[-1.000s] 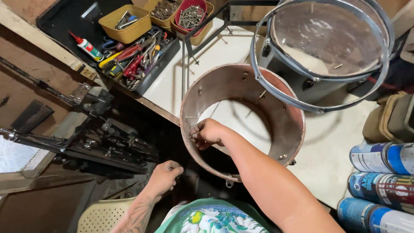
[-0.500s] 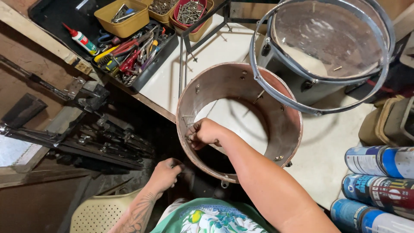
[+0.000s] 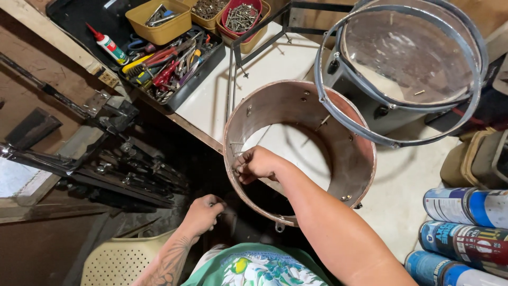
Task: Repairing and maintaining a drum by inspecting parts, cleaning with spray, and applying adhesive to the shell.
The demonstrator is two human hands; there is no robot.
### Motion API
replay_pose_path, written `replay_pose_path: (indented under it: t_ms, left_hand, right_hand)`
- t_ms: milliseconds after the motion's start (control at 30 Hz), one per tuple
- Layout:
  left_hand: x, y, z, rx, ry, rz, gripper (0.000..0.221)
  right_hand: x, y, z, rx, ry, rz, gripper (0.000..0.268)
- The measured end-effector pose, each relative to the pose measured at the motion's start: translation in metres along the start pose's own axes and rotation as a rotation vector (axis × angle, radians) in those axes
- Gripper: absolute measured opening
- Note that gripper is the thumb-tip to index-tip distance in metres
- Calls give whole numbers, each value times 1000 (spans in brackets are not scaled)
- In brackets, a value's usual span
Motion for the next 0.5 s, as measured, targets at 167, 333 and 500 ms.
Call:
replay_pose_path:
  t_ms: [167, 333, 500]
  left_hand:
    - [0, -6, -7, -23, -12, 8, 18]
    - [2, -3, 0, -32, -9, -7, 18]
    - [6, 0, 4, -56, 10, 26, 22]
  right_hand:
    - [2, -8, 6, -3, -32, 68, 28]
    - [3, -8, 7, 9, -41, 46, 23]
    - [-1, 7, -2, 4, -60, 73, 25]
Point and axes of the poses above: each hand's wrist, its own y-axis away from the middle knuckle, its own x-axis out of the back of the hand, z = x × y, the point moved 3 cm from there along -y, towards the middle knuckle, and after that the axes turned 6 degrees about -x, right-handed, at the moved point
